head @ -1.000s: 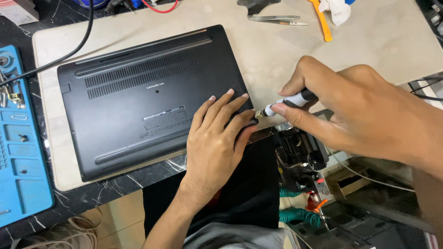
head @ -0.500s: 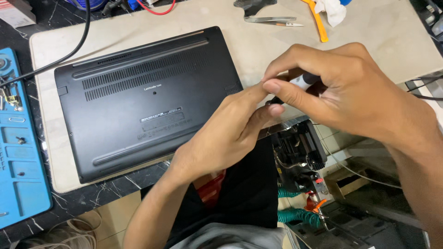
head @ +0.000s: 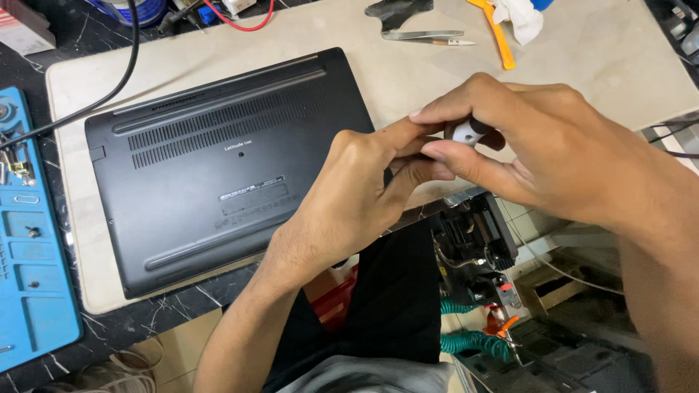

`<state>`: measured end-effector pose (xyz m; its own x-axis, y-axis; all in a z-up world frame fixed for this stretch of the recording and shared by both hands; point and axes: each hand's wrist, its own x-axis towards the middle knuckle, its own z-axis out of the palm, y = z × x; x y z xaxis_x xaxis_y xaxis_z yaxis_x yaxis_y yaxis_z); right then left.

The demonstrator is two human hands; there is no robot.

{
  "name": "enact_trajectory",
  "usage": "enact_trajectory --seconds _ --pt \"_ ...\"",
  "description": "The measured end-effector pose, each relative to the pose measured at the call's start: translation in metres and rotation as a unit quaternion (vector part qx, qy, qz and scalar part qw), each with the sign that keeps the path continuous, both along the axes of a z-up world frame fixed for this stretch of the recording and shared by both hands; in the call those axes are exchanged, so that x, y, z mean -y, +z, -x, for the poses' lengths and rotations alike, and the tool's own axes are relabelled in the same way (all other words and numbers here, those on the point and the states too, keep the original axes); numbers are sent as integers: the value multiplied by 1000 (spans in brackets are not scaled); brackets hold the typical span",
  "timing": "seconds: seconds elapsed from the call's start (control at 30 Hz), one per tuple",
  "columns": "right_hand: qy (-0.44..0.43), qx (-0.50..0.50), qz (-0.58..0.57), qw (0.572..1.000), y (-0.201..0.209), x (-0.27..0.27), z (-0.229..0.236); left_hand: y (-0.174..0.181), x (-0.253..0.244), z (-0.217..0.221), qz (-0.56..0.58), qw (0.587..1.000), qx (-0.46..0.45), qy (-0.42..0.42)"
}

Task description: The person uses a screwdriver to remove screws from the back of a laptop. They then use a yellow plastic pry tool to separate the laptop casing along the edges.

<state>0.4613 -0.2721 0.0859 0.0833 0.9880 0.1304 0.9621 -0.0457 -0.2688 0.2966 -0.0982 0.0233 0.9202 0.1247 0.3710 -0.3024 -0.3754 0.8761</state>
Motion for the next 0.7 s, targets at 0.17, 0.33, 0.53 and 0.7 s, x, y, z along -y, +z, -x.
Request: enact_trajectory --seconds 0.17,0.33,0.53,0.7 --pt "33 -8 -40 999 0 -2 4 -3 0 2 4 1000 19 -3" --pt "9 117 -55 992 1 -2 10 -5 4 5 -10 998 52 20" --pt "-1 135 -79 988 6 -6 25 -10 25 9 -77 974 126 169" --pt "-7 165 -82 983 2 -4 23 -12 28 7 -116 956 146 225"
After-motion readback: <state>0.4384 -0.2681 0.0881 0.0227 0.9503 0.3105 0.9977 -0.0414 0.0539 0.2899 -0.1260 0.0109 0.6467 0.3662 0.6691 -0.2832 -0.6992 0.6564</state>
